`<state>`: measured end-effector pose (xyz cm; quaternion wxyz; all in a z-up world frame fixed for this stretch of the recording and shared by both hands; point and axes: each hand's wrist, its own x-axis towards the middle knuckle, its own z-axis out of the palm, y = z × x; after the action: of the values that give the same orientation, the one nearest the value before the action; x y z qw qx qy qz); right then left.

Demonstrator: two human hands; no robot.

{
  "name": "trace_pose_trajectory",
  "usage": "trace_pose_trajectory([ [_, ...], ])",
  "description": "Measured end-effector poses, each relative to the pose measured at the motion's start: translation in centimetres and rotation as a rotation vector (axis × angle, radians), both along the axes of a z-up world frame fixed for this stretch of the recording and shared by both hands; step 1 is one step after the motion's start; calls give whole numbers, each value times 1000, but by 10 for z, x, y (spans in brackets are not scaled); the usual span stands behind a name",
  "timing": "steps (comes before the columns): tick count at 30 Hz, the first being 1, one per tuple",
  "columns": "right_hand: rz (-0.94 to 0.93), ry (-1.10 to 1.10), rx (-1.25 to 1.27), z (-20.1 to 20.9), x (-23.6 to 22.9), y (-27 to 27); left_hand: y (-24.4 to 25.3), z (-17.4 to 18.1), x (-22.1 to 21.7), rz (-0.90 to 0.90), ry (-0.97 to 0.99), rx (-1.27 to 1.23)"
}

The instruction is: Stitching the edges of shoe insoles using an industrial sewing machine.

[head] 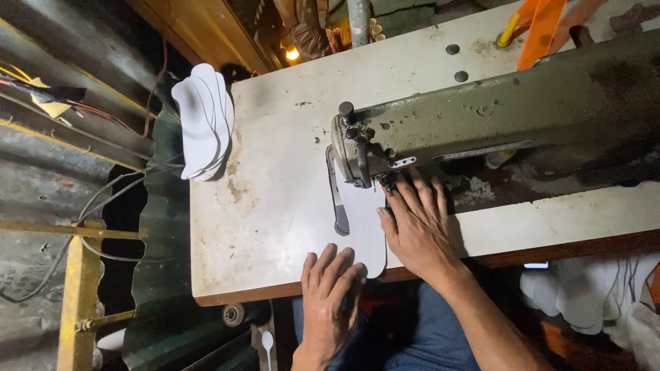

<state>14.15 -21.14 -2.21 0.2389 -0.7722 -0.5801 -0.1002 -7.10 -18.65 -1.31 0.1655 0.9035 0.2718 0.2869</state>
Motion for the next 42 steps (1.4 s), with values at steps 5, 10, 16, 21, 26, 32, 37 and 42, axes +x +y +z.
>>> trace_pose_trajectory([
  [5,1,5,-22,4,1,-1,3,-4,1,-2,-4,21],
  [10,13,-1,11,4,1,-1,9,-4,4,2,2,55],
  [16,8,5,24,5,2,0,19,-6,6,-11,18,66],
  [21,1,14,23,-1,2,-1,26,-2,8,-20,42,84],
  [26,-1,30,18,-4,3,-1,32,0,12,-38,43,86],
  [32,10,34,21,0,4,-2,39,-6,11,-52,73,81],
  [37,4,6,54,-1,4,-1,46,-15,8,-59,100,82],
  [42,1,23,32,0,5,-2,50,-10,13,-60,117,124],
])
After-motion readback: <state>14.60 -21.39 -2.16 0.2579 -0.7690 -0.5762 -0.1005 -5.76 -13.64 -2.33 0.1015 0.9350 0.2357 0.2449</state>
